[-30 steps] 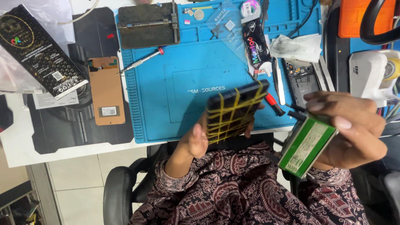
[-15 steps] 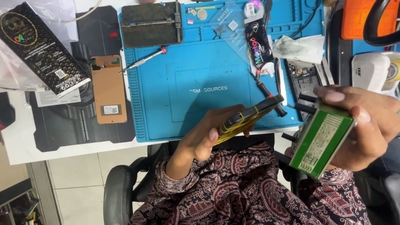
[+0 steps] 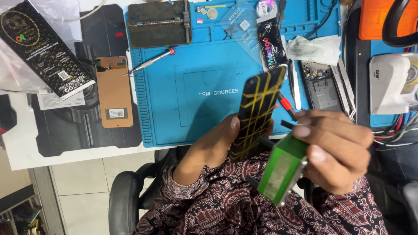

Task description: The person holds a smartphone with yellow cross tape on its screen in one hand and a green laser separating machine in the other, moving the machine repeatedly across the taped screen. They reposition the phone and machine several times and briefly touch a tablet on the desk before continuing to pass the machine over the screen.

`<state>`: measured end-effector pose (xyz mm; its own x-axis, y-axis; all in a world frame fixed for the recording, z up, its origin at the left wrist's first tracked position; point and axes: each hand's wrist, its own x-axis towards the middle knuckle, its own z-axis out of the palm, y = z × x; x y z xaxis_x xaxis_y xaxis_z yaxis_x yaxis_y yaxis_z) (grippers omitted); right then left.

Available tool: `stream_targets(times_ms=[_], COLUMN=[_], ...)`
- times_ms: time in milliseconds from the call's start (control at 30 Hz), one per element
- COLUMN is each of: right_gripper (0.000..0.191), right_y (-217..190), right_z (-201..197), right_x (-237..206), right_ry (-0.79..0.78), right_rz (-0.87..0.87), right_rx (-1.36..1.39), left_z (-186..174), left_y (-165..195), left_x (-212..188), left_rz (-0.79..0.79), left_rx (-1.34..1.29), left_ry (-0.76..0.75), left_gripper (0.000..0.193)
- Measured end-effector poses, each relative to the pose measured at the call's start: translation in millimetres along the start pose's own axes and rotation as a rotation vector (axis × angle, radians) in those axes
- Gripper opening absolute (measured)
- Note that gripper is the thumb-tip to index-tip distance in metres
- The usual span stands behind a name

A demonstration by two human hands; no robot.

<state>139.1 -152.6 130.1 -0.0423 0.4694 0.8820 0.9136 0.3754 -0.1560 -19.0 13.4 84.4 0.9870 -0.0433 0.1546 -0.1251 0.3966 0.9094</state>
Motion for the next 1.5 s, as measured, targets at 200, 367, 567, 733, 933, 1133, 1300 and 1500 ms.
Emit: stream_targets(times_ms=[200, 367, 567, 733, 933, 1133, 1300, 1500], right_gripper=[0.055, 0.064, 0.069, 0.064, 0.05, 0.044, 0.045, 0.048], right_y=[-11.7, -17.6, -20.2, -21.8, -21.4, -5.5, -1.9, 4.2], right_z=[-15.0, -9.9, -7.7, -9.2, -5.9, -3.2, -3.4, -12.0], right_x=[-5.2, -4.8, -18.0, -30.1, -29.4, -26.3, -28.4, -27.7], right_ry=[-0.265, -0.218, -0.131, -0.097, 0.0, 0.046, 0.069, -0.038], right_rz=[0.198, 0.258, 0.308, 0.361, 0.42, 0.257, 0.242, 0.208], right_rx=[0.145, 0.112, 0.114, 0.109, 0.16, 0.165, 0.176, 0.184], left_z=[3.2, 3.5, 7.3, 8.4, 9.1, 10.3, 9.0, 9.5], left_y=[-6.9, -8.5, -0.8, 0.8, -2.6, -4.9, -6.3, -6.3], left_x=[-1.2, -0.2, 1.9, 2.5, 2.3, 1.8, 3.0, 3.8], left_rz=[-0.191, -0.144, -0.161, -0.189, -0.174, -0.151, -0.056, -0.023], left_rx=[-0.262, -0.38, -0.452, -0.428, -0.388, -0.339, -0.17, -0.127], left_ry=[0.085, 0.084, 0.122, 0.148, 0.163, 0.175, 0.154, 0.136], left_gripper=[0.078, 0.075, 0.077, 0.078, 0.076, 0.077, 0.075, 0.073])
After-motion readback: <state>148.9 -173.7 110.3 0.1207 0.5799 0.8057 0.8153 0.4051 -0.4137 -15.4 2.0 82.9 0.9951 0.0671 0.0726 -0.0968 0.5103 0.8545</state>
